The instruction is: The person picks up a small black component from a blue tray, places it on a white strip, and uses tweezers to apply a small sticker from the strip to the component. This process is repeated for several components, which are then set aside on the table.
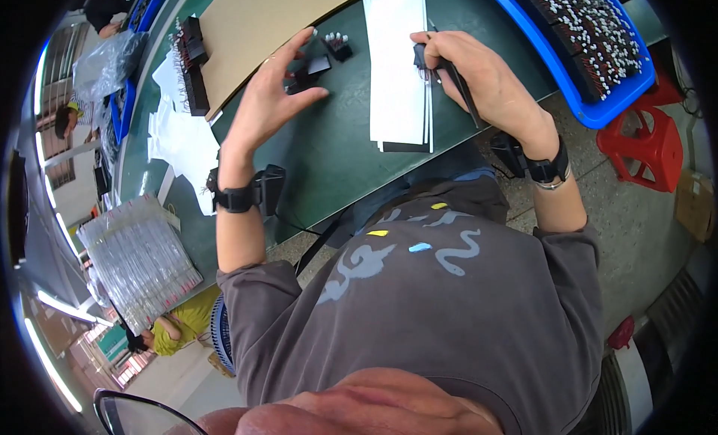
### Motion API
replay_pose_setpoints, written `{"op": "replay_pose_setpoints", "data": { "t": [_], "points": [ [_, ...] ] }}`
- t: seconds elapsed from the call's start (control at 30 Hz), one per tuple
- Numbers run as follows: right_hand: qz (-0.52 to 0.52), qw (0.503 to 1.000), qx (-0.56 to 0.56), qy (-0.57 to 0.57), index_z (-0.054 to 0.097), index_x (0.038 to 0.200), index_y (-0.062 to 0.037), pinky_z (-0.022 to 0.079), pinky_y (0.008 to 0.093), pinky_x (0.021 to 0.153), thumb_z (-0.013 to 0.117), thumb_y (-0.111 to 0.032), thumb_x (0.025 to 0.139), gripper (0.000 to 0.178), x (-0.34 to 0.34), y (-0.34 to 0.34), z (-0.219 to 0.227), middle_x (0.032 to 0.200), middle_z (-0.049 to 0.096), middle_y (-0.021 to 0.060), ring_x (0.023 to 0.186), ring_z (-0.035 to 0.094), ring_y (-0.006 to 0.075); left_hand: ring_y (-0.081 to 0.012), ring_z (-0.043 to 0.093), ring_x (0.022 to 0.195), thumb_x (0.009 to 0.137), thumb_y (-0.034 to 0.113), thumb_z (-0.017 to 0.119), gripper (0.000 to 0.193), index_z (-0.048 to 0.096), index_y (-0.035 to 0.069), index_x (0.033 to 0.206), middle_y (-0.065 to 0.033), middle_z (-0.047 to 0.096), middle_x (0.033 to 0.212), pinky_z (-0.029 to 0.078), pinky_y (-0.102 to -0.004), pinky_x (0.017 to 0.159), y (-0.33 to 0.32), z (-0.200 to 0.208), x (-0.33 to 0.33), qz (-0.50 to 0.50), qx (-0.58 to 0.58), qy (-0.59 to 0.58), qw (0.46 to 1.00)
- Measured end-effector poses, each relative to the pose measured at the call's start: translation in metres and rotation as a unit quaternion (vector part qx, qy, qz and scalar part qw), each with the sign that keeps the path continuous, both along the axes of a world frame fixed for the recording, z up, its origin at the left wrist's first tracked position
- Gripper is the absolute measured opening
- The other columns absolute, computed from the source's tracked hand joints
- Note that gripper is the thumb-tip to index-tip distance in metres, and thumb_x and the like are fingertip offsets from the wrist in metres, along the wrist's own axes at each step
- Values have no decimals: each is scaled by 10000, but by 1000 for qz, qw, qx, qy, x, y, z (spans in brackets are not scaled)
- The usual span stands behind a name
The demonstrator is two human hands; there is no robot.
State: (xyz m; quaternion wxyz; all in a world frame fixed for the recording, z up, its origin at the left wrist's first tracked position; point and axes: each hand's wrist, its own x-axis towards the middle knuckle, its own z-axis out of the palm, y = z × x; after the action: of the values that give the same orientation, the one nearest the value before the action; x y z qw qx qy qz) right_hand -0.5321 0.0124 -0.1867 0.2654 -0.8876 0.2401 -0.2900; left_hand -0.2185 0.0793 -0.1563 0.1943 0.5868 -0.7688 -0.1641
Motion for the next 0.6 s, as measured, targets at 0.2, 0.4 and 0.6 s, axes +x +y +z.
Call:
{"op": "replay_pose_setpoints", "data": {
  "t": [0.2, 0.4, 0.6],
  "points": [
    [-48, 998, 28, -1, 489, 975, 1, 474, 390, 933, 680, 76, 843, 244, 5, -4, -8, 1112, 637, 186, 1174, 610, 342, -316, 584, 1173, 765, 193, 832, 774, 487, 85, 1449, -144, 614, 1326, 472, -407, 1026, -4, -24, -5, 95, -33, 75, 992],
    [-43, 999, -3, -12, 497, 961, 1, 483, 385, 898, 690, 59, 848, 231, 14, 1, 2, 1107, 639, 182, 1103, 621, 329, -310, 618, 1063, 796, 120, 790, 680, 514, 75, 1416, -116, 686, 1148, 506, -409, 947, 12, -31, -7, 124, -48, 55, 990],
    [-33, 998, 11, 59, 499, 955, -1, 495, 362, 881, 709, 31, 852, 236, 17, -7, 6, 1078, 644, 173, 1075, 633, 310, -309, 630, 1008, 812, 40, 743, 655, 495, 76, 1418, -98, 705, 1045, 522, -400, 903, 9, -24, -9, 129, -45, 30, 990]
  ]
}}
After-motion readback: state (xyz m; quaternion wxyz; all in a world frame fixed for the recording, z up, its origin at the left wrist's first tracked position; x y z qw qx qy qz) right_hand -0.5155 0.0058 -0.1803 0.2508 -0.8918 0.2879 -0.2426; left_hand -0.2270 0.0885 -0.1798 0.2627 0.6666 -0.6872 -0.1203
